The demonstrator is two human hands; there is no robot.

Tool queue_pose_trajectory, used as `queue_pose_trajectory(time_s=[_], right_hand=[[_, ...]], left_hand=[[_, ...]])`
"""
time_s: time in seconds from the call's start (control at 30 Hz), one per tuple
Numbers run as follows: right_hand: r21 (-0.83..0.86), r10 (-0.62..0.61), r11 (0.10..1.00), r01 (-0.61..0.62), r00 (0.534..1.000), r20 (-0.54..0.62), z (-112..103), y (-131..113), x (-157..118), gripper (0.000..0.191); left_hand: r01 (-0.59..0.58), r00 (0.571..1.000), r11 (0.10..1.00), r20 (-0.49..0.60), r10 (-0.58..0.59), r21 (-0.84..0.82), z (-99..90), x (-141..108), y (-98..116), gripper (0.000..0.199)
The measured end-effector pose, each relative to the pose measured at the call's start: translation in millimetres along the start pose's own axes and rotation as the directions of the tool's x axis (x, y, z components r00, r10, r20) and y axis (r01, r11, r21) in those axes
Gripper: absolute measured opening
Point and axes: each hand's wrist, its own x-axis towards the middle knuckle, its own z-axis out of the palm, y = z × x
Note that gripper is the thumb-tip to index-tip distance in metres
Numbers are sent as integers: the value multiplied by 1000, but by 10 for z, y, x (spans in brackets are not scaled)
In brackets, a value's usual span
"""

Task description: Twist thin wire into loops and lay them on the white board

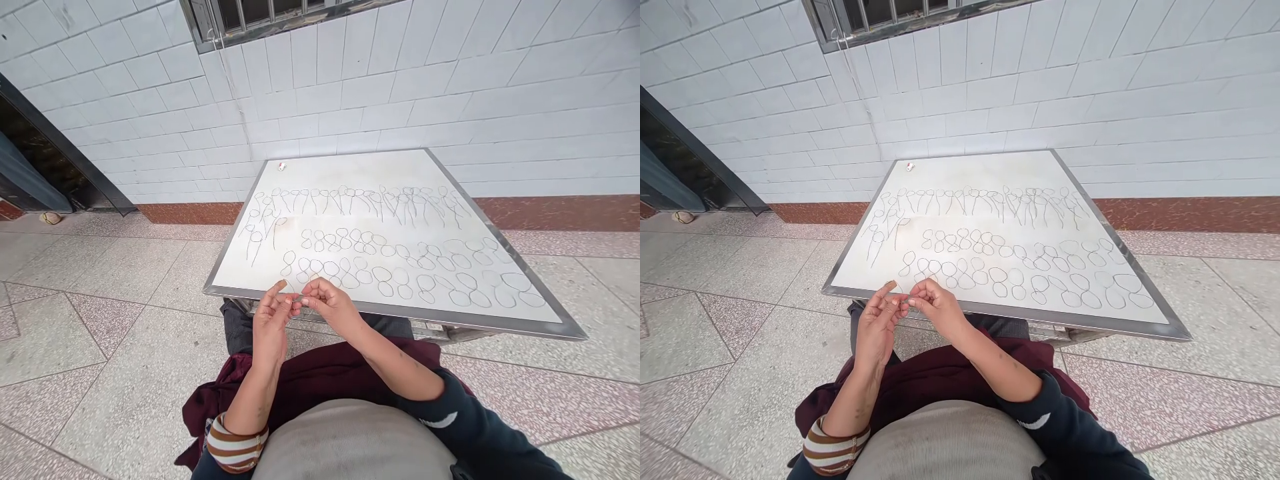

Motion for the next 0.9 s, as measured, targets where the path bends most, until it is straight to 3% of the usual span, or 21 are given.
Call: queue_pose_trajectory(time_s=[0.2,0.4,0.53,0.63,0.77,0.9], right_hand=[[-69,-32,997,29,999,-44,-18,45,17,16],[-195,-46,979,53,998,40,-52,21,23,12],[-451,-185,865,220,975,122,-68,-35,12,8],[-529,-250,802,278,960,126,-58,-43,-17,12],[-386,-113,916,114,993,26,-28,2,-70,5],[-46,63,997,-64,998,-17,-5,70,-130,8]], left_hand=[[10,1000,1000,5,-10,9,22,19,-33,42],[11,1000,998,-27,-9,56,11,36,-57,46],[-24,999,995,-30,27,101,-16,45,-73,47],[-83,996,986,-19,87,144,-36,60,-66,45],[-125,990,971,-33,134,204,-66,79,12,46],[-126,990,964,-29,137,233,-81,74,111,47]])
